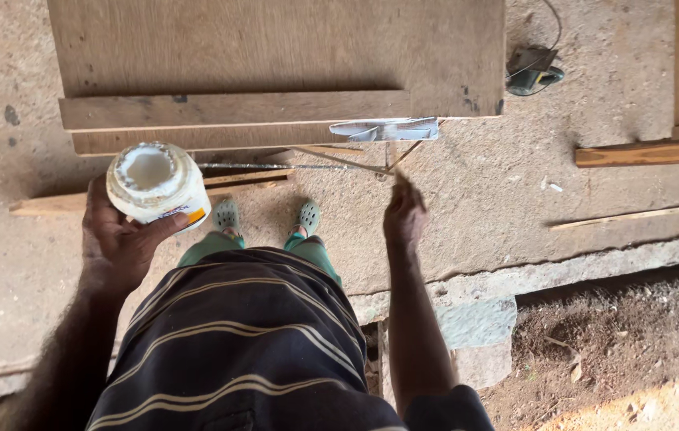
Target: The person applies white glue to a wooden plank using a brush. They repeatedly dip the brush into a container and spread the glue along the plank's surface. The person closes the container at the end.
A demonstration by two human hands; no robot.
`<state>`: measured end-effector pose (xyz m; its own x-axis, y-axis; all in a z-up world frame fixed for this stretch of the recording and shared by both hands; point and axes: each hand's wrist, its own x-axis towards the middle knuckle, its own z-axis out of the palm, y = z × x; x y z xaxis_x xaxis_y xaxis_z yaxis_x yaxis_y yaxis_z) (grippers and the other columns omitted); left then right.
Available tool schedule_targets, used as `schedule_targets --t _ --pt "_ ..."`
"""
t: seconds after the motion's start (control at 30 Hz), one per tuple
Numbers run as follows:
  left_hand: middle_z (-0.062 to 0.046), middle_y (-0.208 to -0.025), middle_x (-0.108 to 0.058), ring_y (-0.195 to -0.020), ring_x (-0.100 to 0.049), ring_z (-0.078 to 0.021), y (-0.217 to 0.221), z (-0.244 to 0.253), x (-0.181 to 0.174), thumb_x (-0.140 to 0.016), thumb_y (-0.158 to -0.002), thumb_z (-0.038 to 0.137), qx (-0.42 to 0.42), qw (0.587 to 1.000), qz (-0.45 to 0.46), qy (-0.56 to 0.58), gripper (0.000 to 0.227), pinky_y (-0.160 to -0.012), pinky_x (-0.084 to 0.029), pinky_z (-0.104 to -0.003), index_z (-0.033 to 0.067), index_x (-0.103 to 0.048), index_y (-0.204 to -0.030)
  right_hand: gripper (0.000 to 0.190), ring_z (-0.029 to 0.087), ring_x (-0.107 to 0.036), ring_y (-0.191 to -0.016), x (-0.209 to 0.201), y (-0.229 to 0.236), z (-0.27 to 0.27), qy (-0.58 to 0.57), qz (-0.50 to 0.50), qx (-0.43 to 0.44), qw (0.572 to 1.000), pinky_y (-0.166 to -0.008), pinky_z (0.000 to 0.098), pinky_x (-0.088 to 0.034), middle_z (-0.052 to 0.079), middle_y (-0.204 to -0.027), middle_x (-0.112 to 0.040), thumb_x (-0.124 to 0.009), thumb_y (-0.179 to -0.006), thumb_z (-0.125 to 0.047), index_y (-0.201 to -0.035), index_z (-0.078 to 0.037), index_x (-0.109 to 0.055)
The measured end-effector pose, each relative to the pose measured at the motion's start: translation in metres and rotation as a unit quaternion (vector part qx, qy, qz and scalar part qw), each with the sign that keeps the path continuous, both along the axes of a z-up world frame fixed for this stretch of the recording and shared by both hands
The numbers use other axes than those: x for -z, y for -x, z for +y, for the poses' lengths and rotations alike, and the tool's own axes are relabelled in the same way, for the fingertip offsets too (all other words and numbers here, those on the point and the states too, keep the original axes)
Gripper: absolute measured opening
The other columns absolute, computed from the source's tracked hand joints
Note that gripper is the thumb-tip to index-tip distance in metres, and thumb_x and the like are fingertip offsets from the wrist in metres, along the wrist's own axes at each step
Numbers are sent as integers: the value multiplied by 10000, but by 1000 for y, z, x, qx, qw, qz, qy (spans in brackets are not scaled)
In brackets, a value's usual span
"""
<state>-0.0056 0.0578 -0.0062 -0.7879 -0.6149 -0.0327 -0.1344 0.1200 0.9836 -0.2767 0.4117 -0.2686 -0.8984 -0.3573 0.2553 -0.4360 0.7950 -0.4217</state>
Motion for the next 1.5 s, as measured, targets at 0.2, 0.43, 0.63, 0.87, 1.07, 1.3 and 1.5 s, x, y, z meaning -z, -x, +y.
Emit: schedule_targets --t 0.2,0.43,0.63,0.87,1.07,1.3,1.5 --pt "-152 -1362 -620 -1301 -637 -241 -3 8 -3 -809 -861 43 -10 999 -12 -44 718 -1089 -587 -407 -16 -410 -1454 272 52 -530 -486 -22 -30 -31 -14 -77 -84 993 -311 193 -407 120 -903 -762 -552 -1072 -152 -1253 -53 -729" --pt "-152 -1363 -615 -1298 -640 -233 -25 -32 -6 -794 -900 41 12 1000 5 -14 681 -1086 -600 -409 -20 -398 -1452 183 23 -632 -574 -28 11 -15 58 -10 57 997 -354 170 -458 140 -1017 -776 -545 -1082 -83 -1179 -21 -687" --pt "-143 -1338 -644 -1276 -677 -228 -68 -96 -9 -785 -912 54 17 1000 15 9 671 -1067 -624 -395 -13 -383 -1445 199 97 -609 -459 -27 -67 -113 32 -101 66 992 -341 238 -467 87 -877 -785 -582 -1111 -151 -1258 -81 -696" --pt "-160 -1349 -638 -1263 -652 -230 -118 -158 -3 -805 -888 9 7 999 -14 31 673 -1078 -582 -404 -37 -425 -1442 159 159 -720 -691 -17 -112 -151 52 -125 90 987 -528 350 -593 55 -955 -792 -662 -1023 -166 -1161 -164 -741" --pt "-169 -1339 -615 -1254 -648 -211 -127 -180 0 -791 -918 -11 42 997 60 3 629 -1144 -579 -402 -42 -403 -1413 129 201 -703 -774 7 -121 -129 -39 -43 36 998 -608 338 -617 108 -914 -751 -606 -1113 -105 -1115 -94 -734" --pt "-168 -1346 -631 -1269 -664 -235 -120 -157 0 -793 -906 13 28 1000 3 2 675 -1080 -605 -399 -31 -395 -1449 188 227 -659 -745 -30 -88 -110 69 -112 148 980 -592 364 -552 109 -919 -761 -581 -1114 -160 -1126 -88 -754" --pt "-172 -1324 -645 -1234 -669 -235 -101 -126 -7 -818 -882 38 12 999 -7 30 672 -1049 -607 -400 -38 -424 -1421 196 170 -682 -649 -11 -83 -101 -51 8 26 998 -481 274 -544 63 -867 -765 -558 -1090 -149 -1137 -103 -743"
